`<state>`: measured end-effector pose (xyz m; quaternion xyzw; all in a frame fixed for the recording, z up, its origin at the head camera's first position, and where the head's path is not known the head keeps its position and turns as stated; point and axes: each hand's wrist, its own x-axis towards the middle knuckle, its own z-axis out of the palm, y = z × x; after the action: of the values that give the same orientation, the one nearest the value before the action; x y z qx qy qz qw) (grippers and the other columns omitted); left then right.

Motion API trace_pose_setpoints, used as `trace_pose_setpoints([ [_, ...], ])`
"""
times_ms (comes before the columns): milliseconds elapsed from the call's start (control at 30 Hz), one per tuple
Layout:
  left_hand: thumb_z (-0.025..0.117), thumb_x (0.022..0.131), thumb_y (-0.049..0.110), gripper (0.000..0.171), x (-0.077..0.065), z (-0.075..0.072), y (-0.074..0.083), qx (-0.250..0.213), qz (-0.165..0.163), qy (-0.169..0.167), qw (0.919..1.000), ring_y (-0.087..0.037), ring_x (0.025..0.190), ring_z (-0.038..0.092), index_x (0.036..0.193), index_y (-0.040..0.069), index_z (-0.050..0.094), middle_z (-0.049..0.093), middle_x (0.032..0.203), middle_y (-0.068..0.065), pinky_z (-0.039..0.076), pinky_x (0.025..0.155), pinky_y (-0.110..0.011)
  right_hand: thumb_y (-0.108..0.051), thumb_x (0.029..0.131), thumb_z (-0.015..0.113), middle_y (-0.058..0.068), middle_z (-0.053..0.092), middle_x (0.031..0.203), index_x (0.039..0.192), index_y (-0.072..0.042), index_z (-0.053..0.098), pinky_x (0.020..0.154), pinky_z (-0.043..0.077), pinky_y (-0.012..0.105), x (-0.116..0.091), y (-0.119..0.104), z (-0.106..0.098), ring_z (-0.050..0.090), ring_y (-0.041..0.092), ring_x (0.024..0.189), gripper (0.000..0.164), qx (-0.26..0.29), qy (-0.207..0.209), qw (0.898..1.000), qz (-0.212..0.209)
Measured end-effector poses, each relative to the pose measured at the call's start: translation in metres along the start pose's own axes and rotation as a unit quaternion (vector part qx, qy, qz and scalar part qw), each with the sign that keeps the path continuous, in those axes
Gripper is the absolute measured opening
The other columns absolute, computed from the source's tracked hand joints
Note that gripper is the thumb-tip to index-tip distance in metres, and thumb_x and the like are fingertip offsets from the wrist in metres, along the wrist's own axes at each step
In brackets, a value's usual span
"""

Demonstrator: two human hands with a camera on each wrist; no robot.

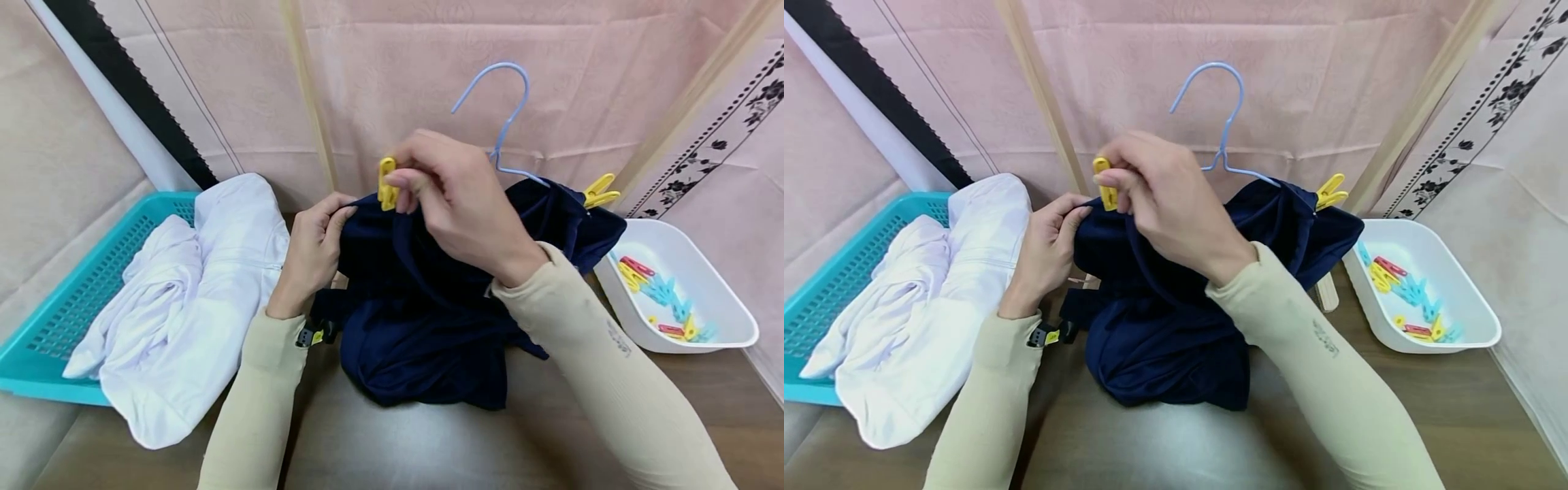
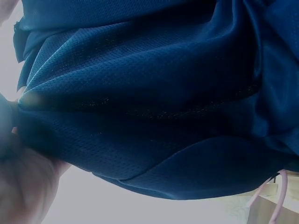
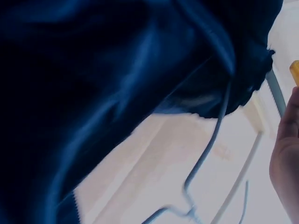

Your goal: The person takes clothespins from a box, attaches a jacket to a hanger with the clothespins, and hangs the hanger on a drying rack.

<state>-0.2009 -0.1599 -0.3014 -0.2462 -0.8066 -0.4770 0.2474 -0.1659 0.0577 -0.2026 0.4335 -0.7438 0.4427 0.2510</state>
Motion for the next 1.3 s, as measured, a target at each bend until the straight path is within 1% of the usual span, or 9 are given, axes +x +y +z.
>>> trace_pose_setpoints([
  [67,0.054,0.106,0.016,0.024,0.001,-0.001,0.001,0.000,0.003,0.003,1.0000,-0.013,0.079,0.063,0.107,0.003,0.073,0.076,0.098,-0.010,0.047,0.074,-0.020,-0.005,0.101,0.061,0.006,0.063,0.080,0.095,0.002,0.069,0.066,0.052,0.023,0.006,0.000,0.009,0.059,0.008,0.069,0.012,-0.007,-0.006,1.000,-0.010],
  [133,0.054,0.106,0.015,0.023,0.001,-0.001,0.001,0.001,0.008,0.006,0.9999,-0.013,0.076,0.060,0.106,0.002,0.072,0.075,0.096,-0.010,0.046,0.073,-0.020,-0.007,0.101,0.061,0.007,0.062,0.080,0.094,0.001,0.068,0.067,0.051,0.023,0.011,0.002,0.016,0.059,0.009,0.069,0.013,-0.014,-0.012,1.000,-0.012],
  [400,0.053,0.106,0.013,0.021,-0.003,0.002,0.001,0.009,0.023,0.004,0.9997,-0.014,0.054,0.036,0.103,0.000,0.069,0.055,0.070,-0.008,0.036,0.058,-0.023,-0.008,0.102,0.059,0.007,0.059,0.082,0.095,0.000,0.067,0.072,0.047,0.026,0.013,0.015,0.037,0.055,0.015,0.072,0.013,-0.099,-0.051,0.994,-0.011],
  [533,0.054,0.106,0.013,0.021,-0.002,0.003,0.000,0.013,0.024,0.010,0.9996,-0.013,0.053,0.036,0.102,0.001,0.070,0.051,0.067,-0.008,0.034,0.057,-0.023,-0.009,0.103,0.058,0.007,0.058,0.080,0.095,0.000,0.066,0.072,0.047,0.027,0.013,0.020,0.039,0.054,0.015,0.072,0.014,-0.127,-0.058,0.990,-0.001],
  [767,0.054,0.105,0.012,0.020,-0.001,0.001,-0.002,0.015,0.024,0.011,0.9995,-0.013,0.054,0.037,0.103,0.000,0.070,0.059,0.072,-0.009,0.035,0.058,-0.022,-0.009,0.104,0.055,0.009,0.060,0.085,0.100,0.001,0.066,0.073,0.047,0.027,0.015,0.022,0.042,0.055,0.017,0.075,0.015,-0.134,-0.061,0.989,0.001],
  [1033,0.053,0.105,0.009,0.019,0.000,0.001,-0.001,0.002,0.017,0.006,0.9998,-0.014,0.062,0.047,0.105,-0.001,0.070,0.072,0.093,-0.014,0.039,0.063,-0.021,-0.006,0.103,0.058,0.008,0.059,0.087,0.100,0.000,0.067,0.073,0.045,0.027,0.021,0.020,0.042,0.052,0.018,0.074,0.011,-0.162,-0.080,0.983,-0.002],
  [1167,0.054,0.105,0.010,0.019,0.000,0.002,0.000,0.003,0.023,0.009,0.9997,-0.013,0.058,0.043,0.101,-0.001,0.069,0.066,0.080,-0.011,0.037,0.060,-0.021,-0.007,0.103,0.058,0.008,0.059,0.087,0.098,-0.001,0.066,0.072,0.045,0.026,0.023,0.021,0.042,0.052,0.018,0.071,0.012,-0.164,-0.092,0.982,0.006],
  [1233,0.054,0.105,0.011,0.020,0.000,0.001,0.000,0.006,0.026,0.011,0.9996,-0.013,0.056,0.040,0.098,-0.001,0.068,0.059,0.073,-0.010,0.035,0.058,-0.022,-0.009,0.103,0.057,0.008,0.059,0.085,0.097,0.000,0.066,0.072,0.046,0.027,0.025,0.022,0.041,0.053,0.017,0.070,0.014,-0.146,-0.083,0.986,0.010],
  [1300,0.055,0.105,0.012,0.020,0.000,0.001,0.000,0.007,0.026,0.012,0.9996,-0.013,0.057,0.041,0.097,-0.001,0.068,0.060,0.073,-0.010,0.036,0.058,-0.022,-0.010,0.103,0.057,0.008,0.060,0.083,0.097,0.001,0.066,0.072,0.047,0.027,0.025,0.023,0.041,0.055,0.017,0.071,0.016,-0.125,-0.067,0.990,0.013],
])
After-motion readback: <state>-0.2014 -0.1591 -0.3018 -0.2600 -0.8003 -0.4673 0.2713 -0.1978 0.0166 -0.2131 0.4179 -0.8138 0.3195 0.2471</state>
